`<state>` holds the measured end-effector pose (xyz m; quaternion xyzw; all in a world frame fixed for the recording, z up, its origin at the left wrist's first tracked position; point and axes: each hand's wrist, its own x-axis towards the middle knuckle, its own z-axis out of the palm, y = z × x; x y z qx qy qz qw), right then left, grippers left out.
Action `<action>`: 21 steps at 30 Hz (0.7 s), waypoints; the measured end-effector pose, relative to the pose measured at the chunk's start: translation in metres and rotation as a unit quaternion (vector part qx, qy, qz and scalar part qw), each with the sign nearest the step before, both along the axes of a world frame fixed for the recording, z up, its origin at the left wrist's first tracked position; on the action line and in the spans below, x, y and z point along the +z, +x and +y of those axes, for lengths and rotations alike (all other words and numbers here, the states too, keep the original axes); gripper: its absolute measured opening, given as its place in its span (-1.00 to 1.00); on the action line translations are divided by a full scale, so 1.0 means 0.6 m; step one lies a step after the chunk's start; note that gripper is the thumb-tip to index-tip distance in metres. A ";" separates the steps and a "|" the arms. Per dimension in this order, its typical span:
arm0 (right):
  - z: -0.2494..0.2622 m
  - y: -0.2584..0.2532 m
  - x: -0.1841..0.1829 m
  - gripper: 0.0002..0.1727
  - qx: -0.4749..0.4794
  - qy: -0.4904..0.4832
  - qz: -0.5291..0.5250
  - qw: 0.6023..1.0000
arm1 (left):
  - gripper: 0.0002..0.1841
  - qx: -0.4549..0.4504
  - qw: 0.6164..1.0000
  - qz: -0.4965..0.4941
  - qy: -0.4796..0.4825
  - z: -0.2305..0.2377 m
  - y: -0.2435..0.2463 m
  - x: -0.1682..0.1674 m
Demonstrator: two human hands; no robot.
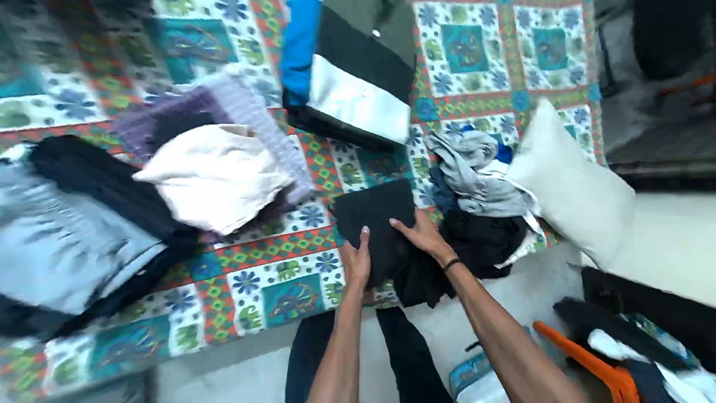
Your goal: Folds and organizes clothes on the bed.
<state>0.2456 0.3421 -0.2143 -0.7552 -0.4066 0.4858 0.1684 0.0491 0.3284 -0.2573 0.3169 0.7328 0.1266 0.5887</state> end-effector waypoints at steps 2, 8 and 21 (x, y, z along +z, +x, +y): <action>0.009 -0.062 0.090 -0.24 0.022 0.008 0.045 0.999 | -0.07 0.043 0.999 0.000 0.015 0.005 -0.062 0.058; 0.055 -0.309 0.122 -0.17 0.131 0.113 0.092 0.981 | -0.35 0.141 0.978 0.021 0.149 0.010 -0.344 0.192; 0.322 -0.827 0.191 0.03 0.185 0.165 0.109 0.963 | 0.26 0.051 0.874 0.458 0.156 0.189 -0.846 0.387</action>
